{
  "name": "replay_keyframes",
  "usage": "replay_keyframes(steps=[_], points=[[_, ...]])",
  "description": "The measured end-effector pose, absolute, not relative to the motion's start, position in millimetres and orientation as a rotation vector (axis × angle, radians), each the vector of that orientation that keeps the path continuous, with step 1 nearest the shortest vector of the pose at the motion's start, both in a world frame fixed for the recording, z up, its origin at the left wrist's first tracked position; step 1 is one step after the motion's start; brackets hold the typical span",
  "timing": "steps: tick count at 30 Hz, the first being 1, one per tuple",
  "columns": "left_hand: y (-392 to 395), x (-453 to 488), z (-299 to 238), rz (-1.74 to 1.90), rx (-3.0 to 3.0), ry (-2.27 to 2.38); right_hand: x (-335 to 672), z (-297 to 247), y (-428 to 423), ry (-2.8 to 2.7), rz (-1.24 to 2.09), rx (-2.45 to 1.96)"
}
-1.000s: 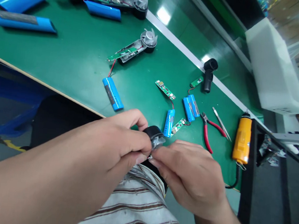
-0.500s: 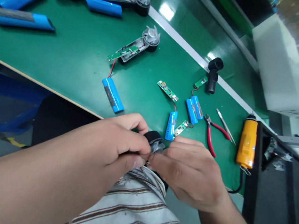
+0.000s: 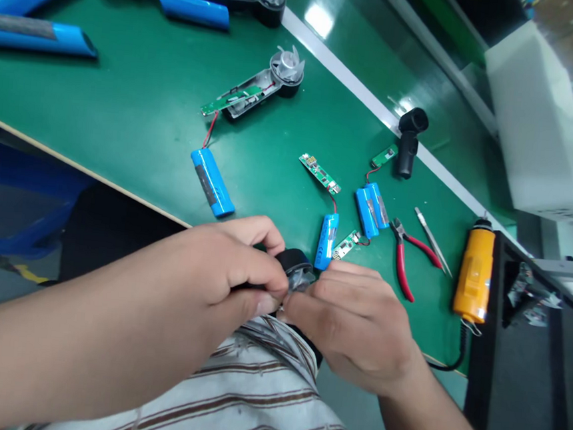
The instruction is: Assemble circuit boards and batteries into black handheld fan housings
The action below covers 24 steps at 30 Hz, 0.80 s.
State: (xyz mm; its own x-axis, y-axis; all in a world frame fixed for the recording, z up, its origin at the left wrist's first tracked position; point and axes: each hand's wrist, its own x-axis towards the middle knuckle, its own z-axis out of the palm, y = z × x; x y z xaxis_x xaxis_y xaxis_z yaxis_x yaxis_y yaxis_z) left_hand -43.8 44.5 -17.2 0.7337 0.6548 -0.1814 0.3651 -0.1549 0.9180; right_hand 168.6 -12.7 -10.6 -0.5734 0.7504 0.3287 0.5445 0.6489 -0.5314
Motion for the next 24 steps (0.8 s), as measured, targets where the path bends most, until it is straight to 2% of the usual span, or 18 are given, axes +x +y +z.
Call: replay_keyframes(steps=[10,24], points=[[51,-47,-3,0.133,1.665,0.874,168,-10,-18,-2.228,0.595,-1.112],[51,-50,1,0.154,1.529,0.840,161,-10,-20,-2.148,0.574,-1.136]])
